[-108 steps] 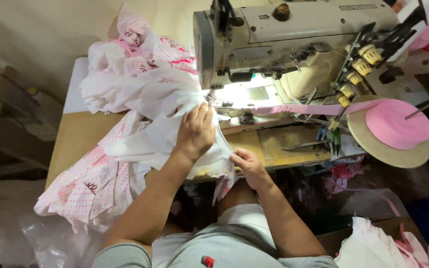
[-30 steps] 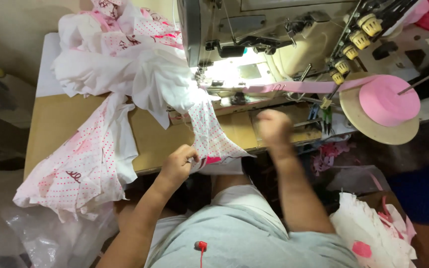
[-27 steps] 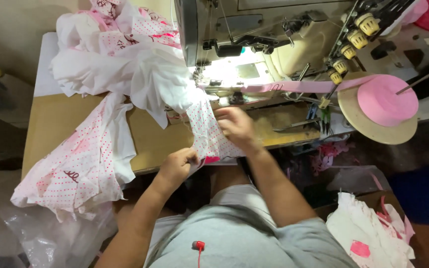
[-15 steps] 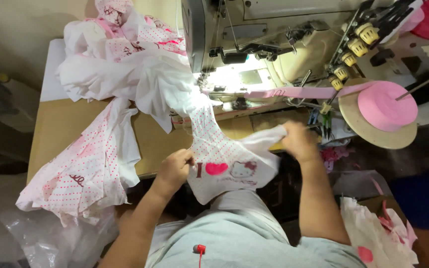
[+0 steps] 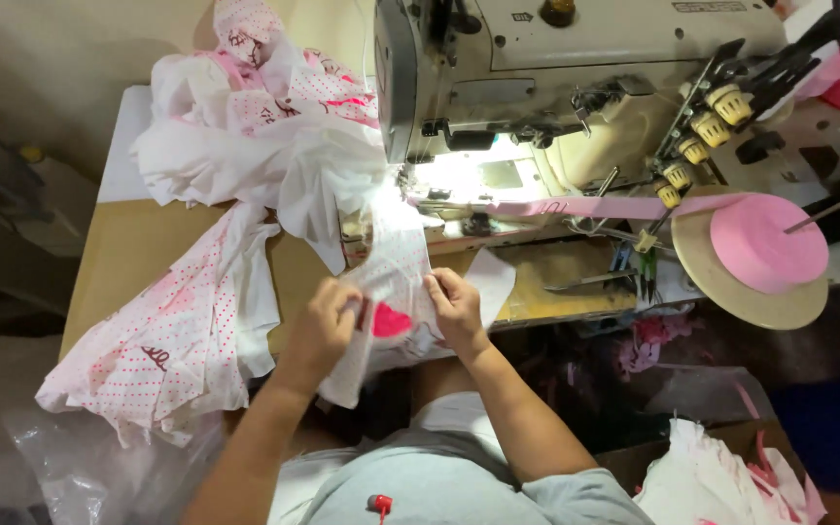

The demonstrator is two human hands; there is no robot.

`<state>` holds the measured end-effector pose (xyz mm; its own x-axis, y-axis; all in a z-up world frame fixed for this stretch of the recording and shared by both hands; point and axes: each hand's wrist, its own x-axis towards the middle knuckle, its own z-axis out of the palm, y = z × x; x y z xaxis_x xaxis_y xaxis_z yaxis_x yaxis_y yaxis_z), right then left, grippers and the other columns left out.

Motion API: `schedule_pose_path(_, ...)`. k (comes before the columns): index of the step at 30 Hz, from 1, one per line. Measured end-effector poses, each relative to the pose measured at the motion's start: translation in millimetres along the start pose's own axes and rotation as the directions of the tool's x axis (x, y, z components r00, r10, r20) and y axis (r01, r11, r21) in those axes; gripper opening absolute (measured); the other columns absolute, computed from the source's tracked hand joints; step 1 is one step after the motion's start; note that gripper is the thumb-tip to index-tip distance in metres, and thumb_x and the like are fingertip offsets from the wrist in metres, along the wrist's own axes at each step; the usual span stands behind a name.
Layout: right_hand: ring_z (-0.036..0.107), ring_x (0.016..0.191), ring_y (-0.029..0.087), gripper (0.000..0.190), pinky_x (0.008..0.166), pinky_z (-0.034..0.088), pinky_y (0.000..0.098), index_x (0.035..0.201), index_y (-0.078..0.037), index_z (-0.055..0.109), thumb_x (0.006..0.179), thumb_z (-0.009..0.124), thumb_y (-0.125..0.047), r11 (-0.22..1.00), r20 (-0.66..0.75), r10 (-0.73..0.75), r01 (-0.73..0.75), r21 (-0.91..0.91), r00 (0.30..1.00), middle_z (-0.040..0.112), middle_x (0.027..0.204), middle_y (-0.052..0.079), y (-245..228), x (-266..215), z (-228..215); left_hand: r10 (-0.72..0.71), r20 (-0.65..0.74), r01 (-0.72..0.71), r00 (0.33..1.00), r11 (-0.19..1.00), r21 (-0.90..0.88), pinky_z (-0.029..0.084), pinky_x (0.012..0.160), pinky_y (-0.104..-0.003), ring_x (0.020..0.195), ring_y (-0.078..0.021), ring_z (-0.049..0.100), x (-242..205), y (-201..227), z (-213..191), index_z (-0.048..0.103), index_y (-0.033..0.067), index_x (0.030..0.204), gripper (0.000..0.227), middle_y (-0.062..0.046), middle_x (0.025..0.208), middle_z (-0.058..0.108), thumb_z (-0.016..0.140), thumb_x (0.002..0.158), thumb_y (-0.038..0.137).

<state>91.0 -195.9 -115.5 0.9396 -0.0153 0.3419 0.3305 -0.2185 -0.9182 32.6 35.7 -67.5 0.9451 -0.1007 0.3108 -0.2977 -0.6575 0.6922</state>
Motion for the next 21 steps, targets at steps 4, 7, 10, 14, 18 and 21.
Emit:
schedule_pose_path(4,0.053,0.066,0.01,0.018,0.063,0.05,0.028,0.087,-0.012,0.075,0.101,0.063,-0.015,1.0,0.013,0.007,-0.008,0.027,1.0,0.059,0.066,0.001,-26.5,-8.1,-4.8,0.034,-0.092,-0.019,0.995,0.987,0.161,0.057,0.078,-0.041,0.089,-0.0291,0.07,41.9,2.7,-14.8,0.064,0.0241,0.102,0.019,-0.003,0.094,0.059,0.05,0.089,0.022)
schedule_pose_path(7,0.051,0.07,0.011,0.021,0.064,0.048,0.0301,0.085,-0.007,0.072,0.101,0.06,-0.011,0.994,0.023,0.001,-0.004,0.11,1.0,0.062,0.071,0.007,-22.7,-9.8,-2.1,0.154,-0.208,-0.045,0.966,0.891,0.452,0.052,0.067,-0.033,0.077,-0.022,0.065,88.9,-13.7,-7.6,0.062,0.0248,0.095,0.013,0.002,0.084,0.053,0.052,0.086,0.025)
schedule_pose_path(10,0.054,0.07,0.012,0.019,0.066,0.049,0.0307,0.083,-0.007,0.071,0.1,0.064,-0.013,0.999,0.021,-0.033,0.032,0.043,0.999,0.06,0.072,0.006,5.3,-0.5,-4.0,0.264,-0.333,-0.036,0.905,0.828,0.559,0.053,0.058,-0.04,0.069,-0.0276,0.065,149.9,-38.9,10.7,0.059,0.0179,0.082,0.008,-0.002,0.077,0.056,0.054,0.078,0.023)
schedule_pose_path(14,0.058,0.066,0.02,0.019,0.069,0.051,0.0344,0.082,-0.007,0.07,0.099,0.064,-0.012,0.998,0.011,-0.063,0.063,0.02,0.998,0.06,0.071,0.009,-2.2,12.7,-0.4,0.482,-0.409,-0.001,0.775,0.648,0.762,0.055,0.055,-0.038,0.07,-0.0241,0.068,233.0,-76.3,30.7,0.061,0.0248,0.073,0.014,0.002,0.074,0.061,0.062,0.081,0.036)
schedule_pose_path(18,0.056,0.069,0.014,0.016,0.067,0.051,0.0324,0.084,-0.007,0.07,0.098,0.064,-0.011,0.997,-0.032,-0.078,0.078,0.021,0.996,0.057,0.07,0.008,-8.2,19.8,6.6,-0.154,-0.025,0.138,0.988,0.787,0.601,0.034,0.108,-0.058,0.146,-0.04,0.031,215.4,-0.9,-0.4,0.071,0.0262,0.115,0.028,-0.009,0.158,0.04,0.054,0.094,0.035)
schedule_pose_path(21,0.063,0.071,0.017,0.01,0.071,0.054,0.0341,0.089,-0.006,0.073,0.096,0.067,-0.011,0.999,-0.048,-0.043,0.044,0.025,0.998,0.063,0.073,0.011,-22.8,14.8,8.7,0.672,-0.372,-0.166,0.641,0.594,0.788,0.045,0.052,-0.046,0.071,-0.0337,0.057,155.3,24.7,30.5,0.062,0.0088,0.094,0.013,-0.01,0.088,0.052,0.054,0.096,0.018)
